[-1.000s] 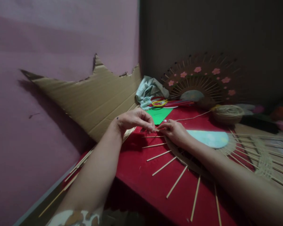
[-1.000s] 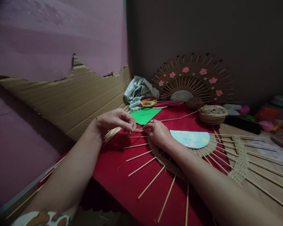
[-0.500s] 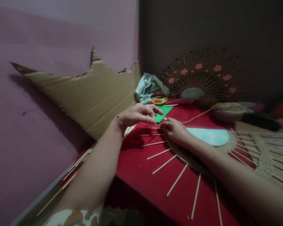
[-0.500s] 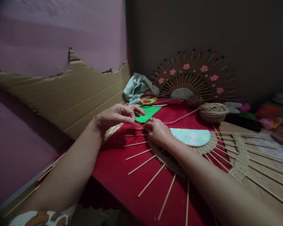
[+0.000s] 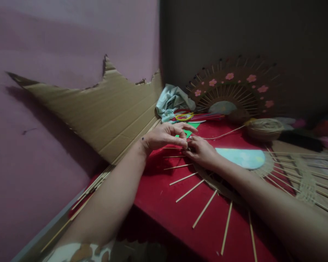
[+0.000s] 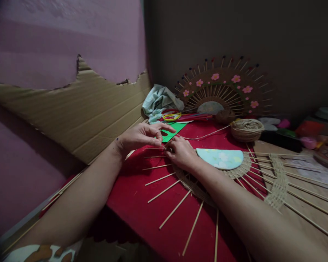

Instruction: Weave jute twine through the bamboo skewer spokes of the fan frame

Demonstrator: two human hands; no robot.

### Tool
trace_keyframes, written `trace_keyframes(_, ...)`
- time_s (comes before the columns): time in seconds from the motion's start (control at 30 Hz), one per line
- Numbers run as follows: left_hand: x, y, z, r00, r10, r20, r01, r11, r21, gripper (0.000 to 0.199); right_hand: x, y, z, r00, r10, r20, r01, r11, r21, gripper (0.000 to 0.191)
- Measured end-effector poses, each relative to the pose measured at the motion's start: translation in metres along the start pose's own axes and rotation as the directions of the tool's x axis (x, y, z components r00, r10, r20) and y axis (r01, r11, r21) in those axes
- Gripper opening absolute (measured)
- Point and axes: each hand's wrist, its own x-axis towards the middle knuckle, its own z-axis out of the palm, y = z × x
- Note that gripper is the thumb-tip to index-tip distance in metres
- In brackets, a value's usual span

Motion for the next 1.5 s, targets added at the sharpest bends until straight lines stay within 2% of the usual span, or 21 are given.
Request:
trace_keyframes(0.27, 0.002, -0.001, 0.003, 0.998, -0.053, 0.025, 0.054, 0.999, -0.008, 0.014, -0.001, 0.001, 0.003, 0.996, -0.061, -0.061, 0.063, 0.997, 0.038, 0.006)
trace_keyframes(0.4, -0.001, 0.001, -0.006, 0.997, -0.047, 0.064, 0.041, 0.994, 0.101, 0.011, -0.001, 0.003, -0.002, 0.989, -0.128, -0.072, 0.14, 0.973, 0.184, 0.009)
trace_keyframes(0.47, -0.004, 0.002, -0.012, 0.99, -0.104, 0.096, 0.084, 0.977, 0.195, 0.011, -0.001, 0.003, -0.004, 0.989, -0.14, -0.051, 0.147, 0.964, 0.223, 0.01)
trace_keyframes(0.57, -0.006, -0.001, -0.019, 0.956, -0.246, 0.157, 0.188, 0.93, 0.316, 0.015, -0.003, 0.002, -0.008, 0.987, -0.16, -0.002, 0.156, 0.961, 0.228, 0.015)
trace_keyframes(0.67, -0.008, -0.009, -0.024, 0.898, -0.37, 0.238, 0.242, 0.868, 0.434, 0.017, -0.004, 0.0, -0.011, 0.981, -0.189, 0.041, 0.175, 0.959, 0.222, 0.02)
trace_keyframes(0.73, -0.009, -0.015, -0.025, 0.87, -0.431, 0.239, 0.266, 0.819, 0.509, 0.018, -0.005, -0.002, -0.012, 0.976, -0.207, 0.06, 0.19, 0.957, 0.217, 0.021)
trace_keyframes(0.8, -0.011, -0.019, -0.026, 0.86, -0.464, 0.213, 0.284, 0.782, 0.555, 0.019, -0.005, -0.003, -0.012, 0.974, -0.218, 0.062, 0.2, 0.956, 0.214, 0.02)
trace_keyframes(0.97, -0.019, -0.019, -0.027, 0.871, -0.464, 0.159, 0.291, 0.751, 0.593, 0.016, -0.005, 0.0, -0.01, 0.972, -0.222, 0.072, 0.2, 0.951, 0.237, 0.018)
trace_keyframes(1.17, -0.026, -0.013, -0.017, 0.869, -0.465, 0.168, 0.285, 0.75, 0.597, 0.018, -0.004, 0.002, -0.014, 0.962, -0.224, 0.156, 0.18, 0.95, 0.254, 0.032)
trace_keyframes(1.37, -0.036, -0.009, -0.005, 0.932, -0.36, 0.049, 0.204, 0.63, 0.749, 0.023, -0.003, 0.003, -0.019, 0.939, -0.279, 0.202, 0.225, 0.941, 0.254, 0.04)
trace_keyframes(1.5, -0.044, -0.012, -0.003, 0.918, -0.39, 0.065, 0.225, 0.651, 0.725, 0.02, -0.004, 0.003, -0.019, 0.938, -0.273, 0.213, 0.22, 0.945, 0.241, 0.041)
